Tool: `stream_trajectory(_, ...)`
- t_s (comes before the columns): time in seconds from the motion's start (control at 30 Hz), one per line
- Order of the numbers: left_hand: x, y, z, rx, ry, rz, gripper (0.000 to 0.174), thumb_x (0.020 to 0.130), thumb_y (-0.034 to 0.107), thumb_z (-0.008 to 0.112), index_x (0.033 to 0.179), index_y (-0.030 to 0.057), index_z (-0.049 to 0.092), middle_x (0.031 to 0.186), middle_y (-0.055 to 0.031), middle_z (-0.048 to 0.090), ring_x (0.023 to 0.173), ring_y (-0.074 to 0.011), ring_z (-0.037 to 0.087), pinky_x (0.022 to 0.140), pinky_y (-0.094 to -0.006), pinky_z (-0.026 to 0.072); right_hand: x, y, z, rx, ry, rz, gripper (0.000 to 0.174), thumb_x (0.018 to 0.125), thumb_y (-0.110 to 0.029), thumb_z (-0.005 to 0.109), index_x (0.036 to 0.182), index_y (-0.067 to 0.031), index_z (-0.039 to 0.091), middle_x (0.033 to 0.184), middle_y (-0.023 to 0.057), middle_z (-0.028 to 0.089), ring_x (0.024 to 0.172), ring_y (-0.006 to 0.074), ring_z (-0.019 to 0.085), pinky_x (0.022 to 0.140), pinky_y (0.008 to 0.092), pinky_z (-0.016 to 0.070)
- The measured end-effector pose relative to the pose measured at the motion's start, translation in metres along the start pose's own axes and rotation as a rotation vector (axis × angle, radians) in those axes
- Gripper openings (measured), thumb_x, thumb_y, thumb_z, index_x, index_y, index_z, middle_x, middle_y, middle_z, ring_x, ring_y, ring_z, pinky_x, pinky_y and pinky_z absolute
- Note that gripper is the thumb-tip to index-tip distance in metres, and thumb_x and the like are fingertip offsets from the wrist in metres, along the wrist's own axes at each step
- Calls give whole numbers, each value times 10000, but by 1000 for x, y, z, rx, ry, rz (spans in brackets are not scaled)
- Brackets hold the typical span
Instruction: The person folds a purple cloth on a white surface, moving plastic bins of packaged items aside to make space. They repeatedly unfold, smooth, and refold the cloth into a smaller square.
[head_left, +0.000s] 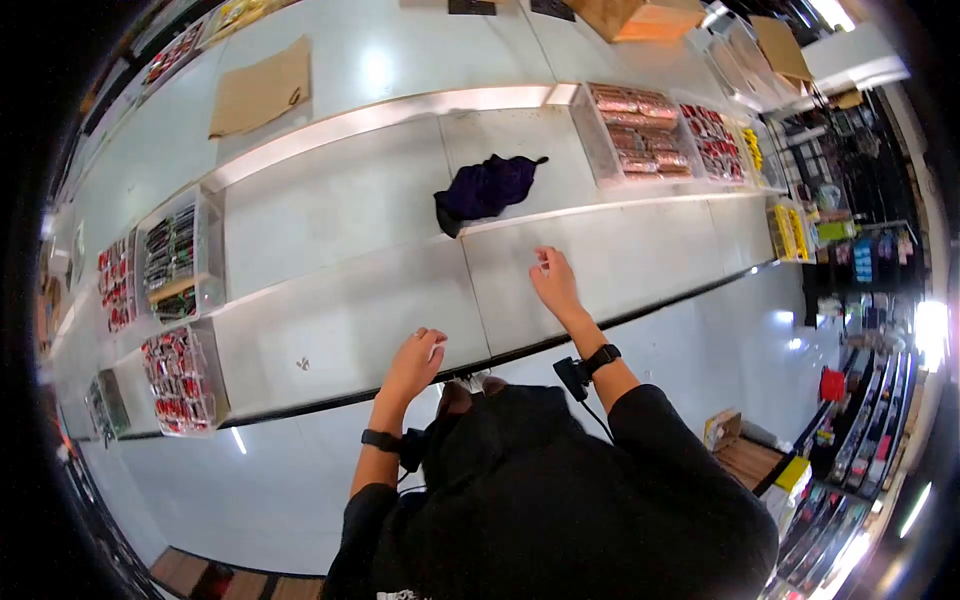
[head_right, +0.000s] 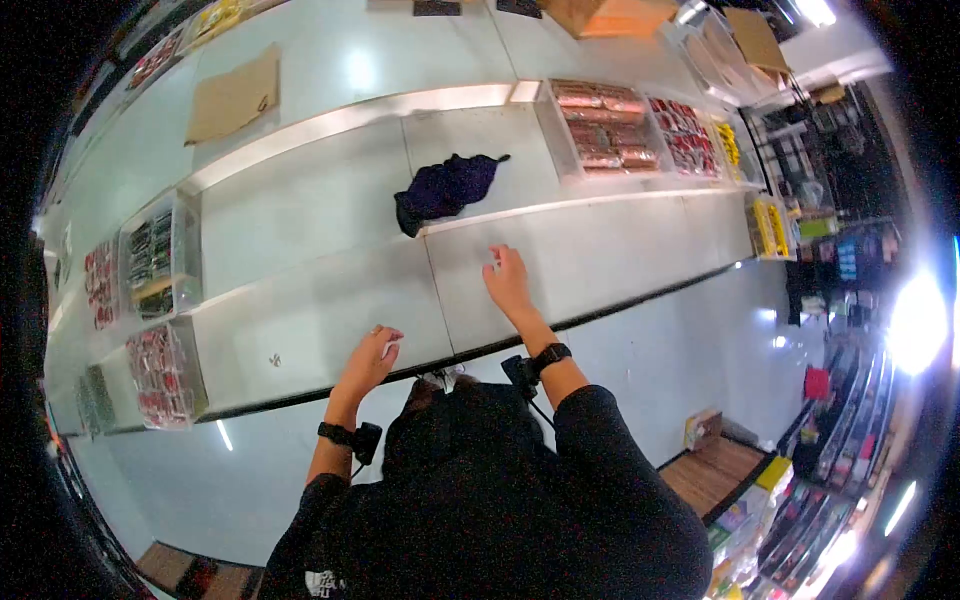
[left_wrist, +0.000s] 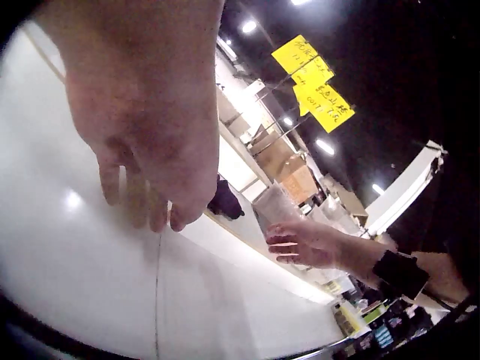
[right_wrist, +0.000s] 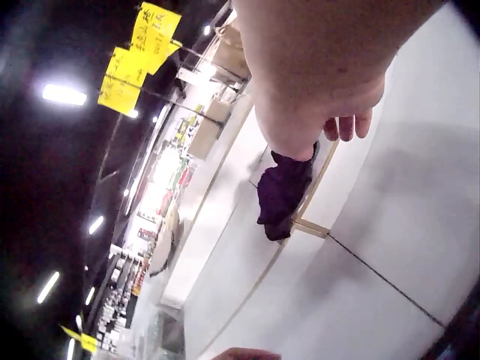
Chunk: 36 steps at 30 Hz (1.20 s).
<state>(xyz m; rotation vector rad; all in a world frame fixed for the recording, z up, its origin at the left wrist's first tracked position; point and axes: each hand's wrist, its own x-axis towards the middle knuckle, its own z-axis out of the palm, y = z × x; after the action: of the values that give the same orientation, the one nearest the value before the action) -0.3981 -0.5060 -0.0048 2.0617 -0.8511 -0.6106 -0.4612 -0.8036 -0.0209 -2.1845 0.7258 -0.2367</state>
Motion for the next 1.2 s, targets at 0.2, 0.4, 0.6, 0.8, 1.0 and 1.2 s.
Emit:
stream_trajectory(0.2, 77, -9, 14, 56, 161, -41, 296, 825, 80, 594, 1112, 33, 544, 1112, -206, 545, 1050, -401, 503, 924, -447, 421, 81, -12, -8, -31, 14, -20, 453, 850, -228, 581, 1255, -37, 512, 1204, 216, 545, 1157, 377, 469, 1017, 452, 352)
stream_trajectory(0.4, 157, -2, 40, 249, 418, -153, 464, 812, 102, 619, 1250, 23, 484, 1278, -259, 464, 1204, -427, 411, 1019, -467, 361, 202, -23, 49, -358, -9, -185, 514, 932, -431, 490, 1342, -121, 489, 1415, 248, 338, 1258, 469, 331, 1031, 567, 300)
stream_trajectory(0.6, 242, -1, 64, 523, 641, -185, 595, 800, 170, 665, 1338, 48, 443, 1342, -232, 438, 1265, -405, 382, 1061, -489, 310, 219, -1, 49, -404, -149, -280, 431, 870, -378, 608, 1159, -61, 573, 1208, 191, 473, 1152, 382, 430, 963, 492, 386)
stream_trajectory(0.8, 293, 15, 74, 481, 432, -268, 565, 771, 172, 695, 1293, 82, 497, 1339, -160, 471, 1245, -376, 414, 1018, -469, 367, 231, 55, 19, -340, -36, -421, 322, 806, -242, 701, 1027, -40, 580, 1095, 156, 498, 1077, 342, 454, 899, 465, 411)
stream_trajectory(1.0, 322, 33, 115, 607, 497, -108, 496, 691, 184, 734, 1157, 107, 578, 1127, -97, 547, 1068, -301, 498, 859, -423, 435, 255, 77, -11, -319, 100, -460, 370, 777, -96, 704, 1102, -72, 528, 1126, 161, 474, 1110, 362, 437, 924, 496, 394)
stream_trajectory(1.2, 332, 32, 101, 394, 361, -158, 536, 665, 154, 749, 1157, 63, 556, 1108, -137, 526, 1027, -337, 493, 896, -447, 420, 216, 64, -8, -408, 76, -147, 517, 880, -216, 580, 1363, -108, 432, 1304, 244, 414, 1192, 443, 385, 1035, 537, 305)
